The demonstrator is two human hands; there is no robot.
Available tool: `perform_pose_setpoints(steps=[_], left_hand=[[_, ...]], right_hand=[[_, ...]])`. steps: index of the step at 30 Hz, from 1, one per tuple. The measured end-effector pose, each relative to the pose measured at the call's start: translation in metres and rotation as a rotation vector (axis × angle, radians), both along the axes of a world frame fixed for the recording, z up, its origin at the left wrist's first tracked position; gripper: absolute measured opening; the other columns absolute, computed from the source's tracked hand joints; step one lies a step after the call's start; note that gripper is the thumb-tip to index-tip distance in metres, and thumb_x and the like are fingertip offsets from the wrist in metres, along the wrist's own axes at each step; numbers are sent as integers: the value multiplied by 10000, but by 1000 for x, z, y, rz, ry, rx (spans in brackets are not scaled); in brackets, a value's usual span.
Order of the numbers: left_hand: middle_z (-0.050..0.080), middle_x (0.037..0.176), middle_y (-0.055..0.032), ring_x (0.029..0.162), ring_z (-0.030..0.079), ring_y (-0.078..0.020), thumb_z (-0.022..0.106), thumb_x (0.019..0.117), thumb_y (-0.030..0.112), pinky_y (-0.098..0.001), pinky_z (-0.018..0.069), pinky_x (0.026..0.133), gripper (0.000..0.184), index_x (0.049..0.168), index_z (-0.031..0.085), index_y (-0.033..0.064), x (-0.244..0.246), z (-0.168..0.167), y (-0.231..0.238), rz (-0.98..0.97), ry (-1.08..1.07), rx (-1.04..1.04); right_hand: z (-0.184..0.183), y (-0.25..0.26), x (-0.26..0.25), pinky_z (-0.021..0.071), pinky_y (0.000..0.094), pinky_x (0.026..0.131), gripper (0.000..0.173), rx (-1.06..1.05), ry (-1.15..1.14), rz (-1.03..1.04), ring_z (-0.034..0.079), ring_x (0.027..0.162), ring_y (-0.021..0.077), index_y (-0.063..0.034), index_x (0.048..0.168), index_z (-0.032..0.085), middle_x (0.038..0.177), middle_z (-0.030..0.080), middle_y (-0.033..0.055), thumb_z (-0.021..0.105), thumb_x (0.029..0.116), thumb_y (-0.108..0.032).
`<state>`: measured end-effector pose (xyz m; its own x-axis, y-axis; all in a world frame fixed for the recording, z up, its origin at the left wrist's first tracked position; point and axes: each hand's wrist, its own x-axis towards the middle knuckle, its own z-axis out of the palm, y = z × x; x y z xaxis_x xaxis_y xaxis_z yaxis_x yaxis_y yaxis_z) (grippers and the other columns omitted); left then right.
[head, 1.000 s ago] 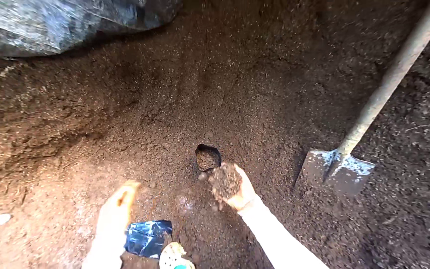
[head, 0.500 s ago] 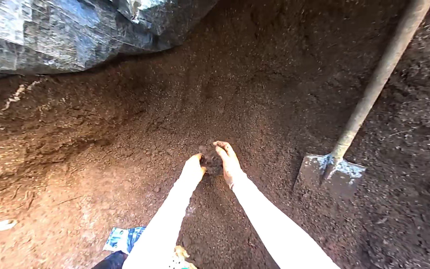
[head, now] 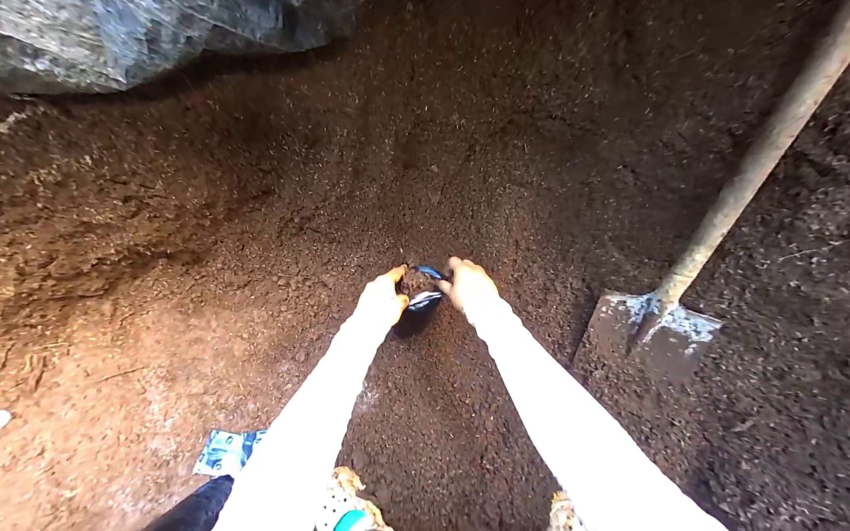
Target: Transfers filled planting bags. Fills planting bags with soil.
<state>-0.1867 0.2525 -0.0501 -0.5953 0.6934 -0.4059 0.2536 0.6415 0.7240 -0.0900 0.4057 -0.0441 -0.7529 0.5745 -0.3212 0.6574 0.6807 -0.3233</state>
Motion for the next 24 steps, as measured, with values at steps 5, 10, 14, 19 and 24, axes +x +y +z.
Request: perform_pose_setpoints(steps=[5,10,14,19,24], left_hand=[[540,1506,-159,1275,617,-352,597,979,44,-554,506,1042,652,1584,384,161,-4,-1,-6,-15,10,2],[516,1453,-251,1345,493,-453,770,900,329,-649,452,1008,704,1488,479,74,-19,11,17,0,398,-145],[672,1252,-216,1198,610,-453,686,958,133,-662,488,939,347,1304,694,148,-24,-29,52,-334,590,-182],[661,1281,-214,1190,642,-433,478,1089,179,-642,508,962,316,1366,622,132,16,-20,29,-535,297,-61],[663,1210,-236,1041,683,-451,450,1074,74,-629,542,859,366,1412,581,121,79,-35,-17,-678,213,25]], right_hand=[[-4,-19,-1,462,461,1120,332,-110,201,455,597,1289,308,-40,1269,686,1346,640,173,467,1022,-5],[1,-44,-8,442,550,1100,381,-131,-299,499,530,1350,381,-10,1401,569,1460,526,227,422,1052,-51],[11,-58,8,435,498,1119,384,-129,-346,490,520,1366,347,7,1404,557,1460,525,214,417,1071,-121],[4,-81,52,256,407,1259,684,-188,-263,346,233,1565,305,40,1574,308,1675,215,237,500,1074,-386],[-54,-112,96,300,520,1218,905,-203,-361,335,392,1466,411,60,1493,449,1530,449,291,547,957,-663]])
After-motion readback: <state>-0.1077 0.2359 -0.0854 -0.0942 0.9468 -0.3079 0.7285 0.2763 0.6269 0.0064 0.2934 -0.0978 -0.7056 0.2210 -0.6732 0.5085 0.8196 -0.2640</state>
